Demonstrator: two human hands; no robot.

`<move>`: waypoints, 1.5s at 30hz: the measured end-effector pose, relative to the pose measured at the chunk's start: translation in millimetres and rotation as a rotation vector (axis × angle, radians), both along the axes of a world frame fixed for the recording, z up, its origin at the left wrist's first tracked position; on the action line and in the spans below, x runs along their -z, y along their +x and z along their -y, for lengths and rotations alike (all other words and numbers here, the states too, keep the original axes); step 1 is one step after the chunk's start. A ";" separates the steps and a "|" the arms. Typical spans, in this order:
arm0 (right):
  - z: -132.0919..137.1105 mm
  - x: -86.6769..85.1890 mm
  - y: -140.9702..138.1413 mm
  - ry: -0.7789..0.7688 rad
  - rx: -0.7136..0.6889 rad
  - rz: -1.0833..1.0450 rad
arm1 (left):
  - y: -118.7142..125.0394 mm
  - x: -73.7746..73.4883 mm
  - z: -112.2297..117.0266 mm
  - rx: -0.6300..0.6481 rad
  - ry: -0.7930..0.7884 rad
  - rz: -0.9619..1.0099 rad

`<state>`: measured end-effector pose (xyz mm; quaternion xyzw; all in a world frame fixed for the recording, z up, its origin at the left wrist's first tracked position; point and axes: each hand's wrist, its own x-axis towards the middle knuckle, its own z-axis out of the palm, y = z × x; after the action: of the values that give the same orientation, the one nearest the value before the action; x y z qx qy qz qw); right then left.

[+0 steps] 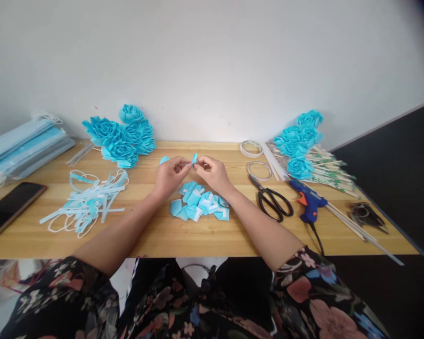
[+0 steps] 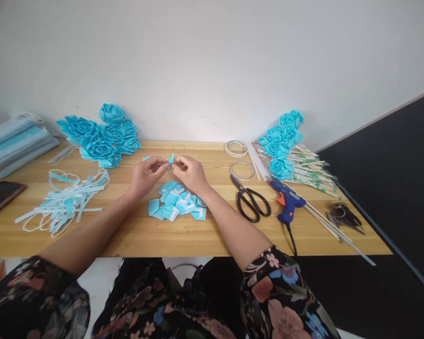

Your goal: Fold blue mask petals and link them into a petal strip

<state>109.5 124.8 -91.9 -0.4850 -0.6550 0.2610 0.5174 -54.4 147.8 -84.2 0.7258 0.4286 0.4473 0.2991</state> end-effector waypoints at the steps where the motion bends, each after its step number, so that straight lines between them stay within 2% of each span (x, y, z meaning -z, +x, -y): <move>1: -0.3 0.5 0.2 0.008 0.003 0.014 | -0.1 -0.2 0.0 0.000 -0.004 0.001; 8: -2.4 2.9 0.9 0.077 0.016 0.073 | 0.5 -1.1 0.3 0.020 -0.036 0.068; 15: -1.6 1.8 1.0 0.072 0.019 0.090 | 0.3 0.3 -2.9 0.022 -0.079 0.126; 24: -2.9 4.7 2.1 0.080 0.014 0.086 | -0.6 -4.4 -0.7 0.037 -0.077 0.113; 33: -3.4 5.2 1.9 0.086 0.010 0.099 | -1.1 -2.5 -2.8 0.013 -0.046 0.055; 42: -1.6 1.4 2.9 0.007 -0.010 0.049 | -3.0 -5.1 -4.1 -0.044 -0.049 -0.034; 45: -3.1 0.8 7.4 -0.049 -0.001 -0.018 | -11.4 -13.6 -10.9 -0.095 -0.032 -0.007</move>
<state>116.8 127.9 -92.7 -0.4948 -0.6440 0.2816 0.5110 -65.8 158.7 -70.5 0.7013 0.4707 0.4517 0.2874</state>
